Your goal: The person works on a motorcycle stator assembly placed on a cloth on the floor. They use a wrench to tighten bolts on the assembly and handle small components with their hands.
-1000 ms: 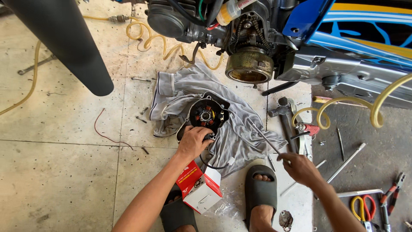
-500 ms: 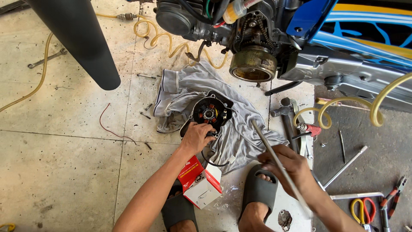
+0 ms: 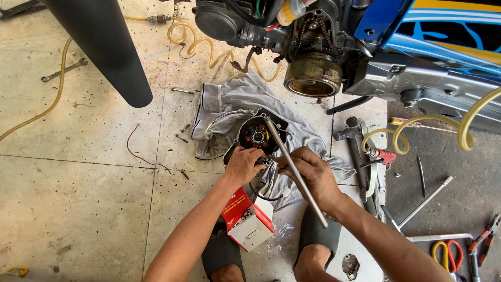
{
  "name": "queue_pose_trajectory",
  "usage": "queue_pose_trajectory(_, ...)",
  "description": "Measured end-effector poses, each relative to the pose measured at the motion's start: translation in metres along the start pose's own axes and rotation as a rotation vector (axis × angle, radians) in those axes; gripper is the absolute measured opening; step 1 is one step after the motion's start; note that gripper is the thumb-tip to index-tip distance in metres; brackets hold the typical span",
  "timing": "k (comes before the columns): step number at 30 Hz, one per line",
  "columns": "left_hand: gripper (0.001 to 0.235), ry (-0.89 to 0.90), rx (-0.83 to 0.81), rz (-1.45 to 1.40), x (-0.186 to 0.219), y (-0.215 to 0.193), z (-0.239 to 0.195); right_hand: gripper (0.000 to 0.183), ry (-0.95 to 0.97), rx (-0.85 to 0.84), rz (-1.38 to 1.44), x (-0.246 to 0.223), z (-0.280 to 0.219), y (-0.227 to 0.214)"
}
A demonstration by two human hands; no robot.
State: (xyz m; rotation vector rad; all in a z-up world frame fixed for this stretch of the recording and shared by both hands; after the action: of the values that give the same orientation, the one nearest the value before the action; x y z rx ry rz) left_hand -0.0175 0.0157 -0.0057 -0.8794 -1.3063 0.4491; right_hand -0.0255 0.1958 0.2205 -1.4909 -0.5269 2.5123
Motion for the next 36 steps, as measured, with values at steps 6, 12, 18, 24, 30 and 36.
queue_pose_trajectory(6, 0.034, -0.027, -0.013, -0.006, 0.005, -0.004, 0.0, 0.007, -0.07, 0.028, 0.063, 0.017, -0.003, -0.004)
queue_pose_trajectory(12, 0.035, 0.008, 0.018, 0.0, 0.01, -0.01, -0.001, 0.006, -0.045, -0.034, 0.072, -0.008, 0.016, -0.004)
queue_pose_trajectory(18, 0.033, 0.036, 0.023, 0.048, -0.006, 0.015, -0.003, 0.012, -0.046, -0.147, 0.083, -0.007, 0.009, -0.001)
queue_pose_trajectory(24, 0.034, 0.014, 0.016, -0.015, 0.003, -0.002, -0.001, 0.011, 0.033, -0.168, 0.13, 0.005, -0.003, 0.002)
queue_pose_trajectory(30, 0.035, 0.017, 0.019, -0.005, 0.001, 0.0, -0.002, 0.009, 0.153, -0.11, 0.142, -0.002, 0.008, 0.001)
queue_pose_trajectory(36, 0.037, 0.006, 0.017, -0.033, 0.001, -0.001, -0.001, 0.004, 0.039, -0.04, 0.168, 0.006, 0.005, 0.001)
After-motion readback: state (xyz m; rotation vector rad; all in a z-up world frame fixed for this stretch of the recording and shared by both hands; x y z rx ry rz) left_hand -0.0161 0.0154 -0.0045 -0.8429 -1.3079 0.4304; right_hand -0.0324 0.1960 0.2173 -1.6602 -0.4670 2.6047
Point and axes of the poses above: each hand's wrist, its own z-axis towards the middle knuckle, its own y-axis out of the palm, x = y × z, the point moved 3 cm from there along z, towards the middle knuckle, and after that the axes turned 12 degrees about x, right-handed, at the moved point
